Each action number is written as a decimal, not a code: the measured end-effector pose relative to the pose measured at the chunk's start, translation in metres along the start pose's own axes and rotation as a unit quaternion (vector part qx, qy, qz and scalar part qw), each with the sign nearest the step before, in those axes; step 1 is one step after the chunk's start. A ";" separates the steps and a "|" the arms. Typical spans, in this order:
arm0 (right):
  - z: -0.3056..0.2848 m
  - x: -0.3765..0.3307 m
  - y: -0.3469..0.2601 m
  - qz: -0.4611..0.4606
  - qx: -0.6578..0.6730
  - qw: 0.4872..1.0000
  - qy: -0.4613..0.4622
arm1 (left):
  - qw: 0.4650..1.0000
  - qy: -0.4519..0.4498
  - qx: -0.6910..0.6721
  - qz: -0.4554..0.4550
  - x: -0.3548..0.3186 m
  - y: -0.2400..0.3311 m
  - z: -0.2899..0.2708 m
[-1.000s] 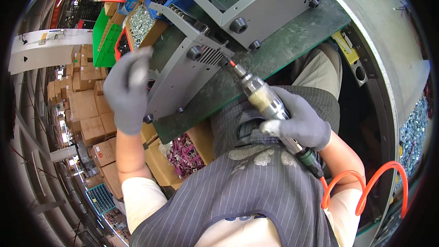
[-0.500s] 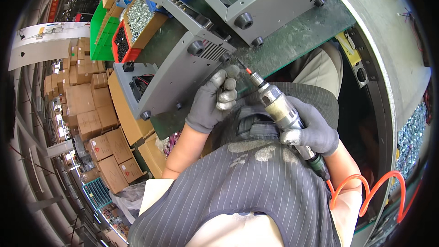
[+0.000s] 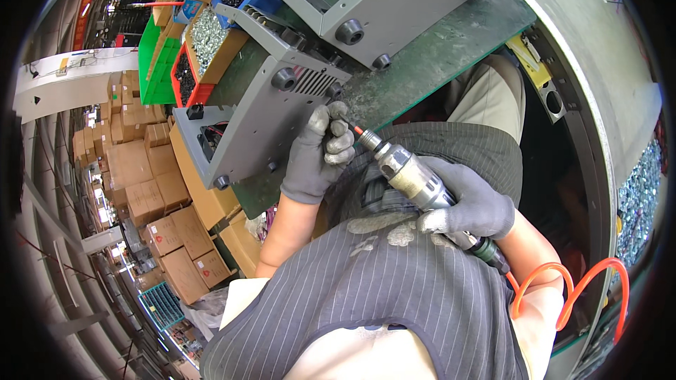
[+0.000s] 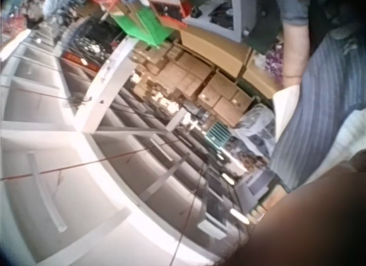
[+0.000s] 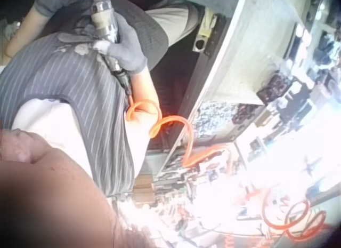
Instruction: Assembling cooling fans into a metal electronic housing using a pneumatic screwdriver and screws.
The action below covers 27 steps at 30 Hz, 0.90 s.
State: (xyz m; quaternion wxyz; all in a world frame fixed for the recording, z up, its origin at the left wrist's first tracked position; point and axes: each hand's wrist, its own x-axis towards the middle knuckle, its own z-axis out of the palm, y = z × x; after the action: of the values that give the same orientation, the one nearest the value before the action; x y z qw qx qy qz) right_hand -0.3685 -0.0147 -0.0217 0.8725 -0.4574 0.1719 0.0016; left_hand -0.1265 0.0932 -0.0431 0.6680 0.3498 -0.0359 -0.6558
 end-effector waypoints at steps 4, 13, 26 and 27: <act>0.000 -0.003 0.003 -0.011 -0.018 1.000 -0.003 | 0.999 0.004 0.036 0.026 -0.001 0.001 -0.007; 0.002 -0.001 -0.005 -0.030 0.024 0.997 -0.068 | 0.916 0.134 0.348 0.151 -0.003 0.005 0.014; 0.006 0.004 -0.002 -0.040 0.027 0.998 -0.045 | 0.877 0.155 0.405 0.206 0.000 0.001 0.033; 0.007 0.004 -0.005 -0.033 0.031 0.998 -0.042 | 0.869 0.158 0.413 0.225 0.001 0.000 0.035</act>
State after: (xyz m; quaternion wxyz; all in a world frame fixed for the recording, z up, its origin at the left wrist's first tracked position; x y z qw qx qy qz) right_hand -0.3620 -0.0125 -0.0154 0.8921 -0.4354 0.1198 -0.0130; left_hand -0.1437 0.0775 -0.0171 0.5889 0.6748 -0.2751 -0.3496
